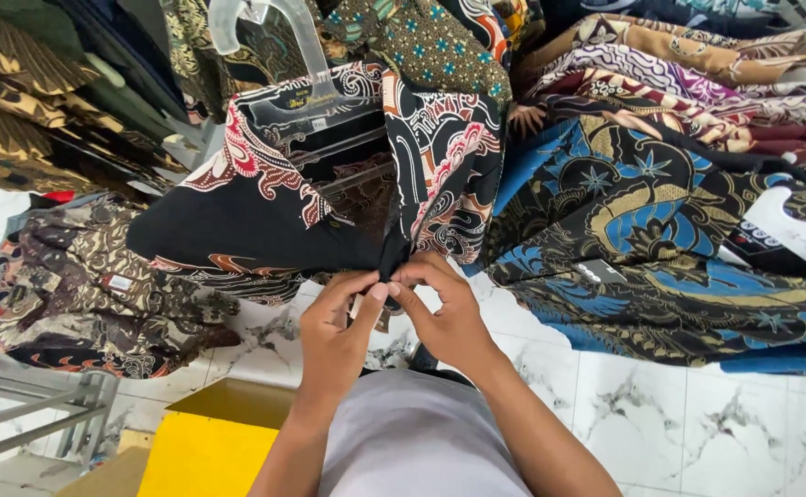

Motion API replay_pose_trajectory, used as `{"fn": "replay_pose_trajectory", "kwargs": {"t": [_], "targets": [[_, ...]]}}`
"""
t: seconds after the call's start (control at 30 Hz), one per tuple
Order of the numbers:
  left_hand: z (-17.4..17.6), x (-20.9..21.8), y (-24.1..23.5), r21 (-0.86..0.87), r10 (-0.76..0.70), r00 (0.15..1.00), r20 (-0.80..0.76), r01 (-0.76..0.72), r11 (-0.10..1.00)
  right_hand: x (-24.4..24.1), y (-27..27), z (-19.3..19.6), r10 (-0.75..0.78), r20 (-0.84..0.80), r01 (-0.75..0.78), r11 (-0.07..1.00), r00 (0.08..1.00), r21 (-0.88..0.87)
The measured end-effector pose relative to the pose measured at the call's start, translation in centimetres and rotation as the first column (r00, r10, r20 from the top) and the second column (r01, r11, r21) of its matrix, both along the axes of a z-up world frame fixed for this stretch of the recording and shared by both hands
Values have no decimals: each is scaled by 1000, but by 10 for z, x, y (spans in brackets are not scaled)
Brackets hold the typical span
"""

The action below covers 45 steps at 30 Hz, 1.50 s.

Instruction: The person is buttoning patterned shirts and hanging them onto a clothing rack using plastic hangers.

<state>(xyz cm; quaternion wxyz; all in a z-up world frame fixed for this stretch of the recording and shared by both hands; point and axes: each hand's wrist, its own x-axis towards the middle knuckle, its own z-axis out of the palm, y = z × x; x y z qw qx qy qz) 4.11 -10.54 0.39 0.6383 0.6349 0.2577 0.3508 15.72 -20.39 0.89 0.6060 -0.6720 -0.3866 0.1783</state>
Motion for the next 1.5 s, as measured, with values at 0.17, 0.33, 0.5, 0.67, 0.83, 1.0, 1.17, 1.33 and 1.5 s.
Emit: {"fn": "replay_pose_trajectory", "kwargs": {"t": [0.17, 0.33, 0.5, 0.67, 0.83, 1.0, 1.17, 1.33, 1.5], "targets": [[-15, -6, 5, 25, 45, 998, -36, -44, 999, 9, -2, 20, 147, 21, -148, 989, 989, 13], [-14, -3, 7, 95, 84, 993, -80, -77, 993, 6, 15, 18, -59, 16, 58, 998, 998, 27], [-13, -1, 8, 397, 168, 977, -129, -104, 912, 11, 42, 32, -294, 104, 303, 949, 950, -82], [-9, 0, 20, 541, 223, 962, -156, -105, 834, 24, 36, 23, -290, -113, 284, 956, 950, -71], [12, 13, 48, 594, 289, 937, -194, -122, 795, 26, 26, 15, -235, -297, 227, 972, 925, -62], [18, 33, 76, 641, 373, 893, -251, -135, 755, 26, 14, -1, -272, -374, 264, 962, 887, -75], [12, 50, 84, 533, 327, 917, -228, -163, 830, 19, 13, 11, -253, -330, 252, 967, 909, -48], [17, 53, 85, 487, 274, 947, -169, -161, 859, 15, 16, 31, -185, -332, 195, 981, 925, -3], [44, 45, 74, 377, 140, 974, -179, -64, 924, 13, 31, 23, -177, -380, 198, 980, 908, 17]]}}
